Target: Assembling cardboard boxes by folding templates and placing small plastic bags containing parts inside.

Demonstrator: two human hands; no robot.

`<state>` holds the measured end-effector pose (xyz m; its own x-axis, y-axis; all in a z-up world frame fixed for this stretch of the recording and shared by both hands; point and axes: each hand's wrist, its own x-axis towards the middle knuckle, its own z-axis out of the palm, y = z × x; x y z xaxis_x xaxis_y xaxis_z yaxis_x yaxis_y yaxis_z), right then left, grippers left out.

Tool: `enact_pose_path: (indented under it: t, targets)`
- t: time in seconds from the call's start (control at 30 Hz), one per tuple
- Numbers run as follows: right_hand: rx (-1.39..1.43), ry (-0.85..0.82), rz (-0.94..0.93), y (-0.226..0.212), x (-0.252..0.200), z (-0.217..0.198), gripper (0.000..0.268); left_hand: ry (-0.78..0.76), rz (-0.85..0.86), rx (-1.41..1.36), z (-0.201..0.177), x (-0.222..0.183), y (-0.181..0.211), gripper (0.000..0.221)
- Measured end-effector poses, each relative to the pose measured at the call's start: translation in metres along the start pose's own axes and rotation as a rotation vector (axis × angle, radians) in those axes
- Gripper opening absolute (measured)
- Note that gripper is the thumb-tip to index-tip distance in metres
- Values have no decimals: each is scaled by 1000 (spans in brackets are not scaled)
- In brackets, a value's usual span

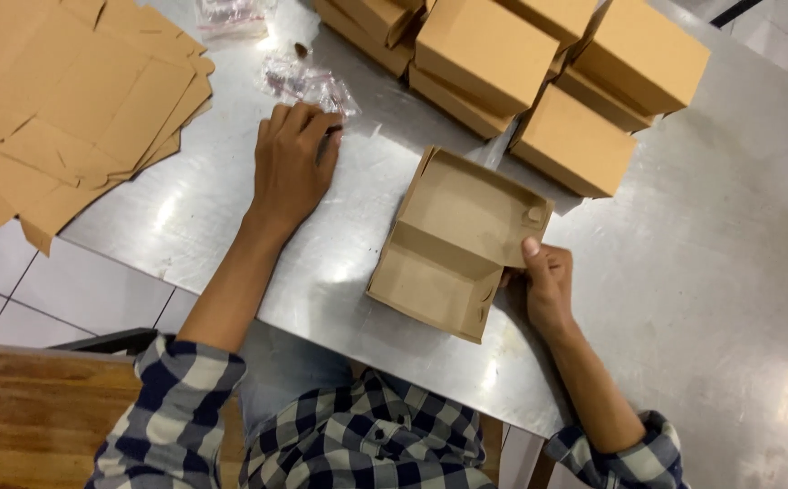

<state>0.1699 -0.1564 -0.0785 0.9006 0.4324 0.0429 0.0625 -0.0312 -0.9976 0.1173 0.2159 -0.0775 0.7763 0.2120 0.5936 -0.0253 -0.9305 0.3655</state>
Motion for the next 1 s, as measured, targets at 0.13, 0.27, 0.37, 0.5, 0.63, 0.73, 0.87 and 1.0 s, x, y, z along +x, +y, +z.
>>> enact_pose_path:
  t: [0.13, 0.27, 0.37, 0.5, 0.63, 0.73, 0.87, 1.0]
  targets:
    - [-65, 22, -21, 0, -3, -3, 52, 42, -33, -26, -8, -5, 6, 9]
    - [-102, 48, -20, -3, -4, -1, 40, 49, -104, -105, -22, 1, 17, 14]
    - [-108, 62, -24, -5, -1, 0, 33, 56, -128, -139, -20, 4, 14, 19]
    - [-154, 53, -47, -11, -3, 3, 30, 55, -149, -145, -21, 0, 15, 20]
    - [-98, 85, -89, 13, -5, -9, 24, 56, -167, -161, -28, 0, 19, 19]
    - [-69, 152, -110, 0, -4, -4, 21, 56, -178, -161, -31, 0, 21, 18]
    - [-50, 177, -150, -6, -3, 0, 21, 128, -189, -210, -35, 4, 26, 17]
    - [-75, 193, -155, 3, -9, 0, 37, 164, -125, -236, -32, -3, 19, 13]
